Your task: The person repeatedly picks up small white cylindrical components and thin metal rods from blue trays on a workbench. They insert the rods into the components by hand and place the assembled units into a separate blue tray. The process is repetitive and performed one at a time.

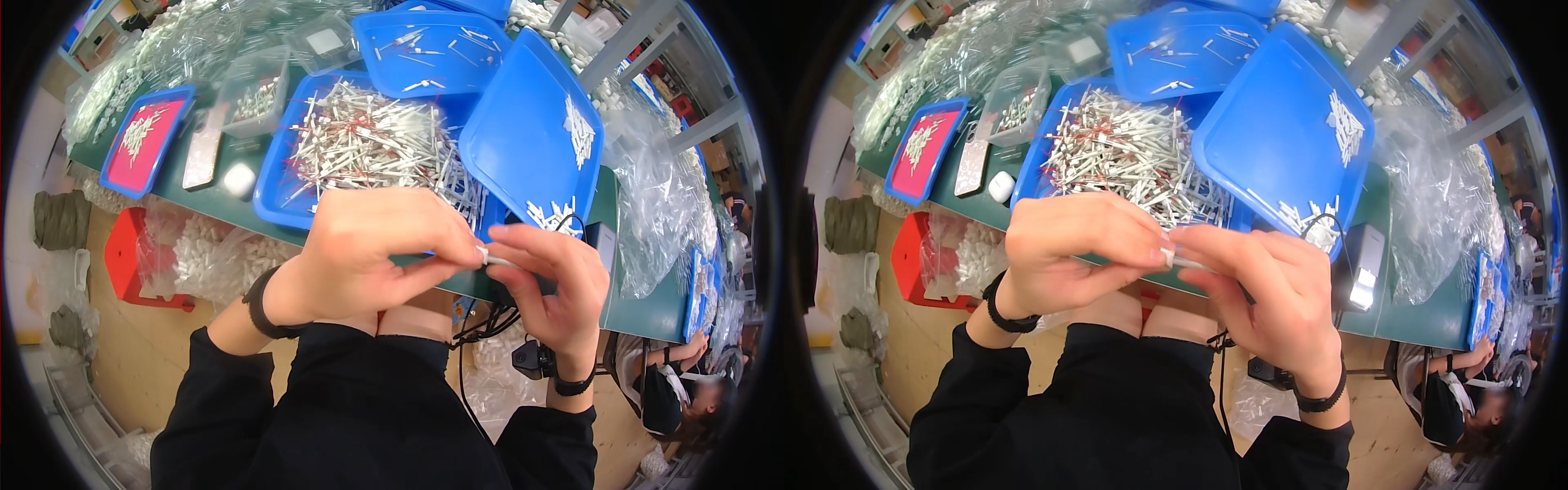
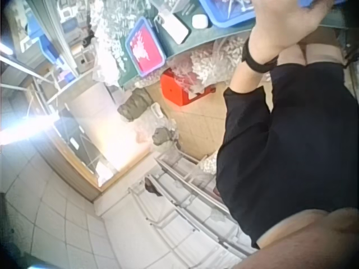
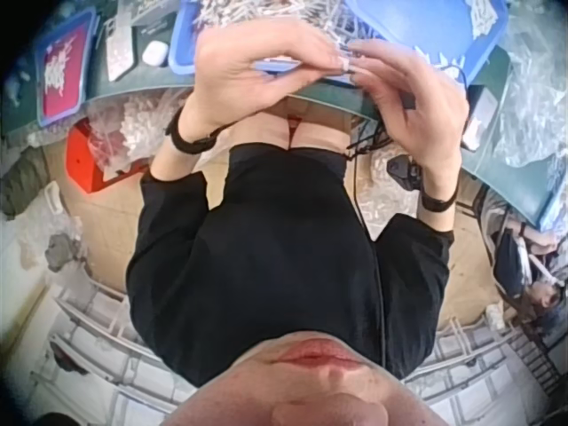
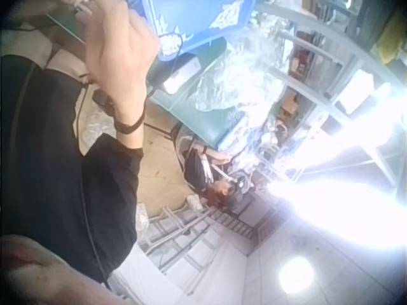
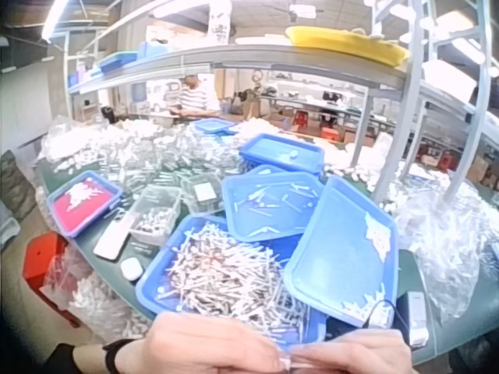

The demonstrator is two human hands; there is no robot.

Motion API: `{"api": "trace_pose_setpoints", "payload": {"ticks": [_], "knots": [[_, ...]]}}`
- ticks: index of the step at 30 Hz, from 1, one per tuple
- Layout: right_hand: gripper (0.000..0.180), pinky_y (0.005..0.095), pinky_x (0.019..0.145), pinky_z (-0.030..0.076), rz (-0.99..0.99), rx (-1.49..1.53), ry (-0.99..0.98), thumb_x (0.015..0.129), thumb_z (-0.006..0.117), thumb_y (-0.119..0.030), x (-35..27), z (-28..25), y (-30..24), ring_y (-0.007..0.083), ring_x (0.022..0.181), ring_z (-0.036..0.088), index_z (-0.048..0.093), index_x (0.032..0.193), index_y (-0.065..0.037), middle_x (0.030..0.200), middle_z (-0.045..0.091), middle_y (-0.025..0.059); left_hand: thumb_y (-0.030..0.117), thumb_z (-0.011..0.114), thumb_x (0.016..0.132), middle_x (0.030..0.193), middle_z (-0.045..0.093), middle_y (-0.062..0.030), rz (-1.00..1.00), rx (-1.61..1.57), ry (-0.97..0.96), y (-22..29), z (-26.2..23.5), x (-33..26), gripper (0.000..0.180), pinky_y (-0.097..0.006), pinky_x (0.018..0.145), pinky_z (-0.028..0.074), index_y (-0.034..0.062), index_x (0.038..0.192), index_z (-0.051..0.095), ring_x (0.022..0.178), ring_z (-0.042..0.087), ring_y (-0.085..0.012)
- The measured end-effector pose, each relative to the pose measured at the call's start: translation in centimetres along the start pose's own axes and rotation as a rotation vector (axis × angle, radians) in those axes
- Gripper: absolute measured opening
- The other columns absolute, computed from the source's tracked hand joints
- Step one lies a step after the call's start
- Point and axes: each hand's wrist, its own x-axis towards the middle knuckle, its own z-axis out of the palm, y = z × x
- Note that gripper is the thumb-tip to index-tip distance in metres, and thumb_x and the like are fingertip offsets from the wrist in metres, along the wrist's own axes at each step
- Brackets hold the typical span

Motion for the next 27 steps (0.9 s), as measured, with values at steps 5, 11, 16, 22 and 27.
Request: {"api": "trace_pose_setpoints", "payload": {"ticks": [5,11,16,22,27], "knots": [[0.053,0.0275,0.077,0.047,0.249,-0.065,-0.016,0.08,0.068,-0.015,1.5,-2.0,3.3,0.0157,0.088,0.061,0.047,0.126,-0.002,0.111,0.064,0.0104,0.001,0.068,0.077,0.087,0.07,-0.01,-0.286,0.213,0.036,-3.7,-3.4,1.0,0.011,-0.026,0.071,0.051,0.0013,0.088,0.069,0.079,0.067,-0.0172],[0.03,0.0303,0.075,0.048,0.701,-0.257,-0.035,0.083,0.064,-0.016,-0.4,-7.7,14.6,0.0204,0.084,0.064,0.06,0.107,0.0,0.096,0.067,0.0127,0.01,0.062,0.082,0.098,0.068,-0.014,-0.372,0.781,0.041,-11.6,-13.5,0.8,0.023,-0.033,0.082,0.049,0.0029,0.102,0.067,0.091,0.065,-0.0258],[0.025,0.0347,0.074,0.049,0.643,-0.468,-0.214,0.078,0.068,-0.015,-5.3,-7.5,23.7,0.0284,0.081,0.065,0.064,0.096,0.001,0.089,0.066,0.0182,0.013,0.068,0.073,0.09,0.068,-0.0191,-0.816,1.016,-0.1,-19.6,-20.0,-0.1,0.029,-0.037,0.079,0.051,0.0011,0.099,0.068,0.086,0.066,-0.0312],[0.022,0.0362,0.07,0.05,0.708,-0.502,-0.232,0.073,0.068,-0.01,-5.2,-4.6,24.2,0.0316,0.077,0.065,0.064,0.091,0.002,0.083,0.066,0.0185,0.008,0.06,0.068,0.087,0.064,-0.0282,-0.955,1.191,-0.071,-22.4,-21.3,-2.5,0.021,-0.042,0.083,0.05,-0.005,0.084,0.067,0.09,0.062,-0.0388],[0.023,0.0355,0.07,0.051,0.772,-0.434,-0.19,0.075,0.068,-0.013,-4.4,-4.4,22.4,0.0285,0.075,0.066,0.064,0.093,0.002,0.08,0.067,0.0156,0.014,0.065,0.07,0.084,0.066,-0.0246,-0.989,1.075,0.039,-22.1,-21.3,-2.8,0.021,-0.038,0.078,0.051,-0.0025,0.084,0.068,0.085,0.064,-0.0335]]}}
